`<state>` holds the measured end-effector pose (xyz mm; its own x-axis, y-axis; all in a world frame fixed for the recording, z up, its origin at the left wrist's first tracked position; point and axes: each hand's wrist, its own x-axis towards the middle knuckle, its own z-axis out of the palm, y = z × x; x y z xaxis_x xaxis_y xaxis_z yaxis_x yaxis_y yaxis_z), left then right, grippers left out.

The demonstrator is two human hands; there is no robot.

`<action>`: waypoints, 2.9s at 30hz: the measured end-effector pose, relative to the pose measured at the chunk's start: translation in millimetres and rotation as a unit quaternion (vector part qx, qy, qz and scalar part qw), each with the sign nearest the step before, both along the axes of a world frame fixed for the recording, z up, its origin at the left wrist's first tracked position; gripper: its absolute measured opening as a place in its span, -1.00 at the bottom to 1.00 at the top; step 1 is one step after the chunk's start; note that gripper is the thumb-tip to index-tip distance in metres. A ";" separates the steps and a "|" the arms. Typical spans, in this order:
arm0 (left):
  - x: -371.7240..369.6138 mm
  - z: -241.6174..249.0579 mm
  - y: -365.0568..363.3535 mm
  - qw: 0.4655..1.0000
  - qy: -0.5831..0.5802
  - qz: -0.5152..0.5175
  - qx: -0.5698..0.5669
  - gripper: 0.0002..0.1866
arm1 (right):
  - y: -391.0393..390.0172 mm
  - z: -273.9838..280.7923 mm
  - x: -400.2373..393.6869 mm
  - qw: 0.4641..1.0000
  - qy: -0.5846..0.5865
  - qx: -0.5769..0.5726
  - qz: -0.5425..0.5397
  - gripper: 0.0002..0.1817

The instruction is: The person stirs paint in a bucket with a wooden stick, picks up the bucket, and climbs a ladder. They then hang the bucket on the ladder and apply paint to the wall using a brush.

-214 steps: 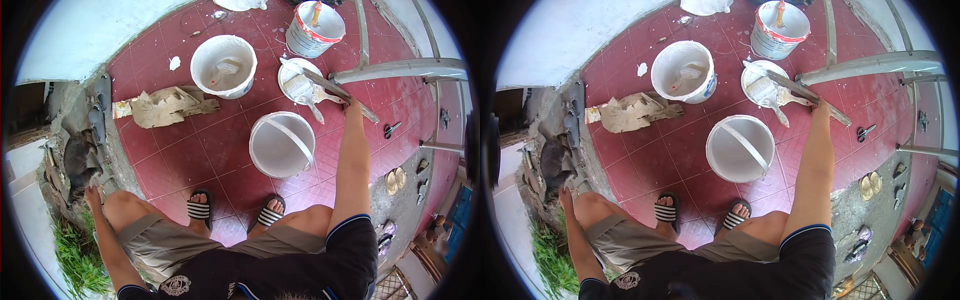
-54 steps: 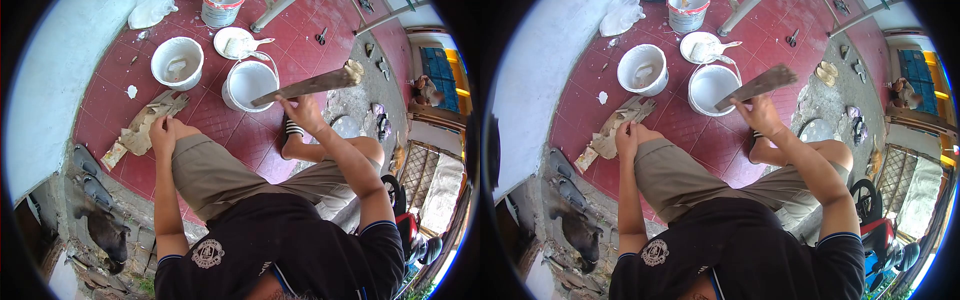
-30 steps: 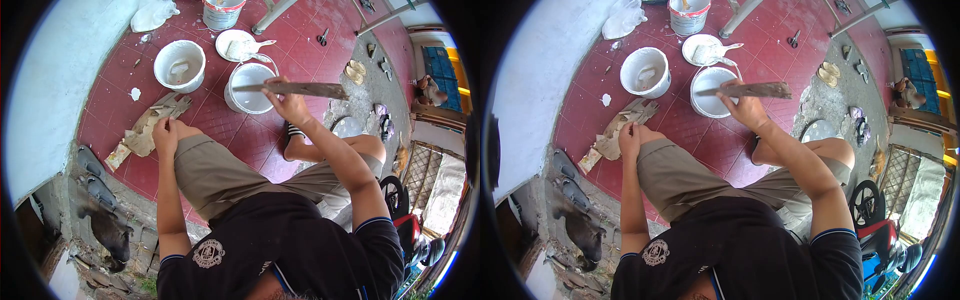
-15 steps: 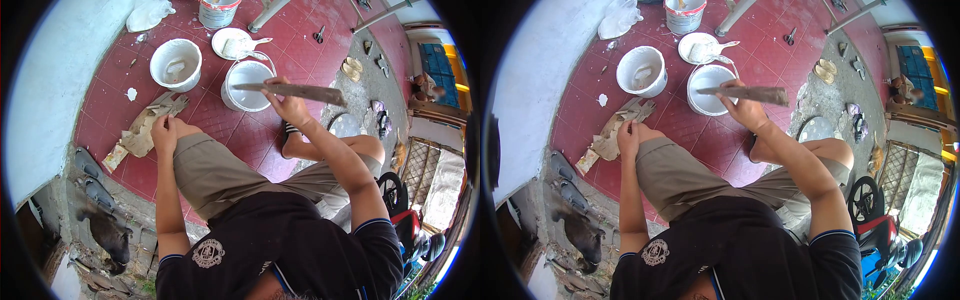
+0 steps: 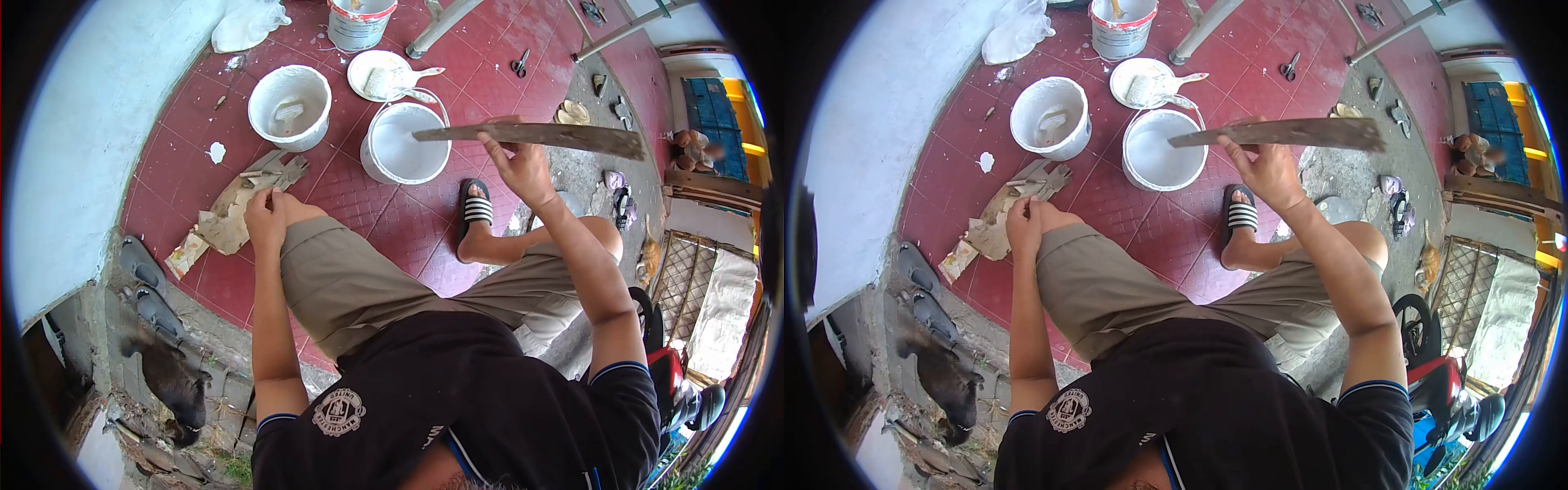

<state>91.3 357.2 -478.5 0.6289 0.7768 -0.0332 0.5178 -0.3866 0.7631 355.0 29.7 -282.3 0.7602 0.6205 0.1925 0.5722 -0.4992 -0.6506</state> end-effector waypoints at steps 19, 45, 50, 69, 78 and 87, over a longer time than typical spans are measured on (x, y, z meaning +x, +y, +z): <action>-10.2 -3.0 3.2 1.000 -0.017 0.004 0.012 -0.69 | 11.9 -14.9 -11.1 0.989 -0.107 -0.026 0.101 -0.75; -12.9 -3.2 5.7 1.000 -0.026 0.014 0.008 -0.72 | 38.4 -59.7 -19.5 0.989 0.111 0.074 0.060 -0.69; -11.0 -7.7 8.6 1.000 -0.015 0.023 -0.006 -0.71 | 16.0 -39.9 -4.3 0.991 -0.029 -0.120 0.058 -0.75; 4.5 -11.8 6.8 0.999 -0.025 -0.011 -0.025 -0.69 | 11.6 -22.7 -3.8 0.999 -0.021 -0.019 0.021 -0.71; 6.1 -11.9 5.5 1.000 -0.027 -0.012 -0.004 -0.69 | 10.0 -6.8 -1.5 0.999 -0.015 -0.007 -0.029 -0.75; 4.7 -7.5 5.6 0.999 -0.025 -0.025 -0.010 -0.68 | 20.2 -6.9 -14.3 0.993 -0.110 -0.003 0.051 -0.78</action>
<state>96.0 362.8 -486.0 0.6682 0.7439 -0.0160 0.4598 -0.3958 0.7949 340.8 50.0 -289.3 0.6336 0.6937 0.3426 0.7477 -0.4352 -0.5016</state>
